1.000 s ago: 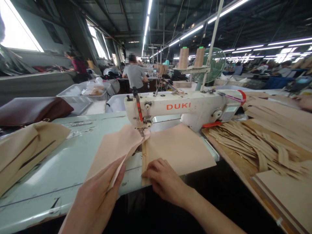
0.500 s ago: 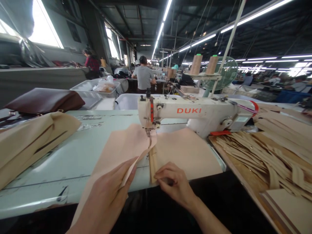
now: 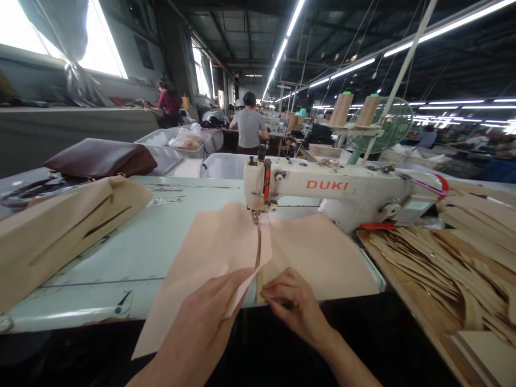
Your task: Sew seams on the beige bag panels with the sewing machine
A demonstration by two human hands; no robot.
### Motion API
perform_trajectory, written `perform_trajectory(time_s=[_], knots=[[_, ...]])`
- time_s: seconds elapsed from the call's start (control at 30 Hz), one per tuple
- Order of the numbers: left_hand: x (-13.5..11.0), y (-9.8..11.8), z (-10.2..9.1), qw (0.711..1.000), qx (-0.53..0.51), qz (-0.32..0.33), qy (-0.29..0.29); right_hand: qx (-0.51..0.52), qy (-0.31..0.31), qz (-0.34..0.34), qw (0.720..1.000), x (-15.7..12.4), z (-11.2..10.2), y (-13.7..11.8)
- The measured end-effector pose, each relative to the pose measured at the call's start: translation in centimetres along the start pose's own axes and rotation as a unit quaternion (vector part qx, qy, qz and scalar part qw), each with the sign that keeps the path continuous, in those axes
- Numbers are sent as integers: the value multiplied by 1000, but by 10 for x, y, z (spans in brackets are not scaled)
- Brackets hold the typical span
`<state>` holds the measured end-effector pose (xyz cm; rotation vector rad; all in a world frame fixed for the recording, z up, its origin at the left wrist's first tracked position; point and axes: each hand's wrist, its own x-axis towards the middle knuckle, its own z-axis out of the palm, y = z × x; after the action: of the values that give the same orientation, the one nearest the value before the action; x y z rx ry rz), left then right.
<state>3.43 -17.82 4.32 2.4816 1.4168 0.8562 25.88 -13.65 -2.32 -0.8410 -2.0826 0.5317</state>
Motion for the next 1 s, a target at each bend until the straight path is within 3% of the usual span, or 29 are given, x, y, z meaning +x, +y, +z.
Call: perform_trajectory(time_s=[0.17,0.3,1.0], knots=[[-19,-10,29,974,159,161,18,-35,-12,-31,999,-3,1,2],[-32,-18,49,940,264,217,1,-50,14,-47,998,-5,4,5],[-34,-19,64,938,268,218,-9,-22,-10,-30,999,-5,1,1]])
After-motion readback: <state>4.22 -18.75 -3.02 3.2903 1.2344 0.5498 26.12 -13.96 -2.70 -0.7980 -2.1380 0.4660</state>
